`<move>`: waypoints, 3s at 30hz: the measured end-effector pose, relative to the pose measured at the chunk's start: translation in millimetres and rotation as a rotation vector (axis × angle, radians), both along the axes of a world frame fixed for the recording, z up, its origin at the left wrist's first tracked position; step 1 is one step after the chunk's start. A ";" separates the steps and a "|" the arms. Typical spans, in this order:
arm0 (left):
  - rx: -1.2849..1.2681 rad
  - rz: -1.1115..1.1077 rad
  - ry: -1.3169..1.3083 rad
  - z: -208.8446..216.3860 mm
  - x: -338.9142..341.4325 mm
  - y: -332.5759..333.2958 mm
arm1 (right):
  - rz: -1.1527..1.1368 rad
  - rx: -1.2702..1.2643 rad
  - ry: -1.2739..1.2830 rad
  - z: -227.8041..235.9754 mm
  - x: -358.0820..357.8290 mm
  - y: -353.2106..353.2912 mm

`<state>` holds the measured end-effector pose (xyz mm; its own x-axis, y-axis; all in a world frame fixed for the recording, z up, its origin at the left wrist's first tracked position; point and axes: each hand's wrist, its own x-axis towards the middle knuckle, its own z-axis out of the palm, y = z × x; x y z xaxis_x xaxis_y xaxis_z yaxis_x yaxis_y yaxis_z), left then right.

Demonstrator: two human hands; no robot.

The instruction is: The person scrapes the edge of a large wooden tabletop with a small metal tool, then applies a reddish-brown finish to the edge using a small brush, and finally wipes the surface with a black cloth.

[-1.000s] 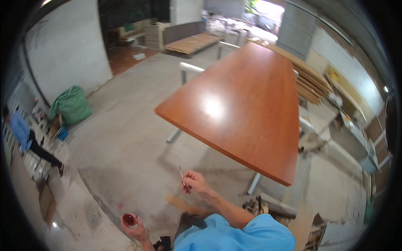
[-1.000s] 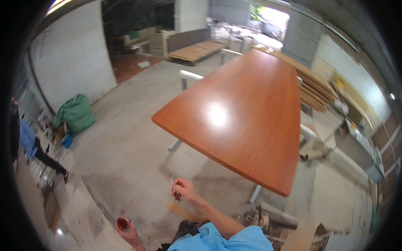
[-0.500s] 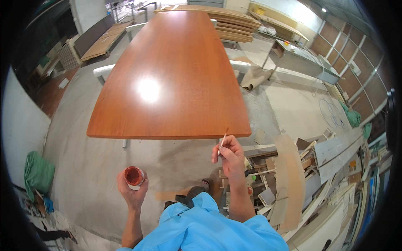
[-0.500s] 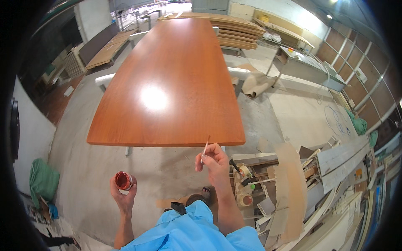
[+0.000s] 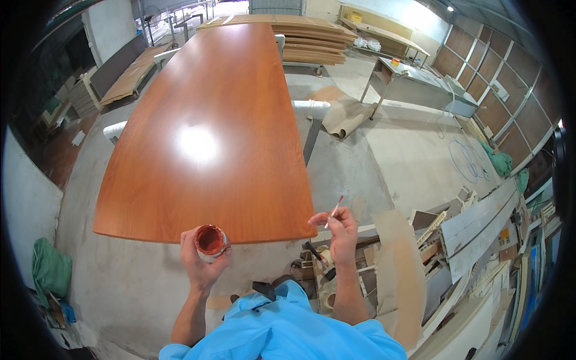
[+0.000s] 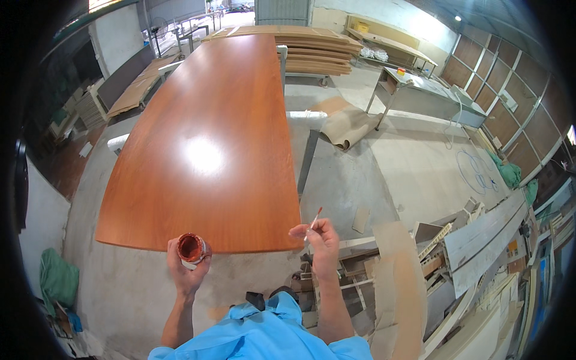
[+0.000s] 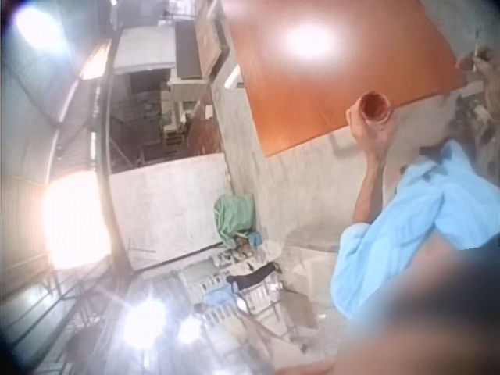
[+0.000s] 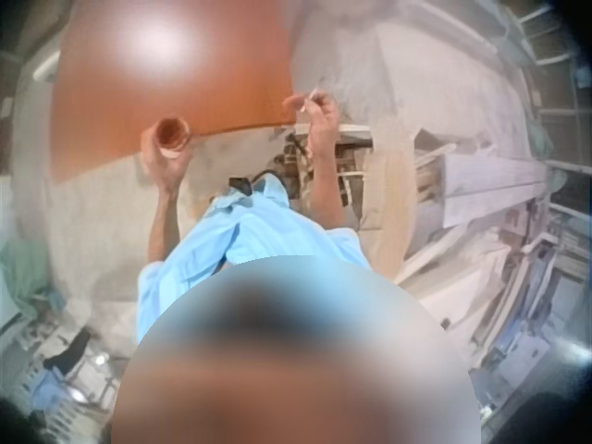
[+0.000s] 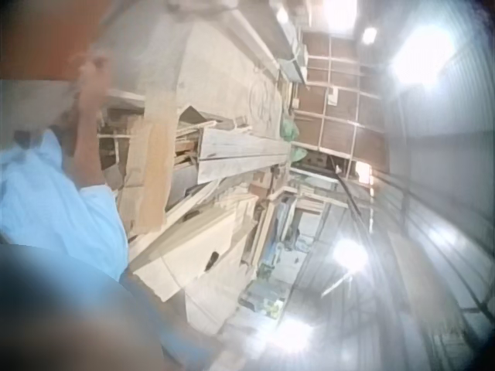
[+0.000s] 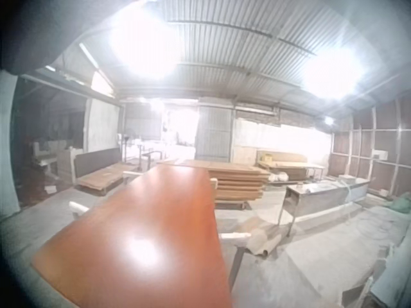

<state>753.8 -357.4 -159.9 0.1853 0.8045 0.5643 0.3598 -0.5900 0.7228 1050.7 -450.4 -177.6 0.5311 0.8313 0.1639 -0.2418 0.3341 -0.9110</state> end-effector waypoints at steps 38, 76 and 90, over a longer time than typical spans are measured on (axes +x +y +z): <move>-0.144 0.237 0.045 23.8 -31.0 79.9 | 0.274 -0.750 0.307 -166.5 -211.9 138.0; 0.068 0.177 0.244 -4.4 240.8 379.2 | 0.513 0.329 -1.482 95.4 159.5 490.0; -0.223 0.110 0.175 -12.7 246.7 447.6 | 0.335 -0.059 -0.967 30.4 226.8 551.3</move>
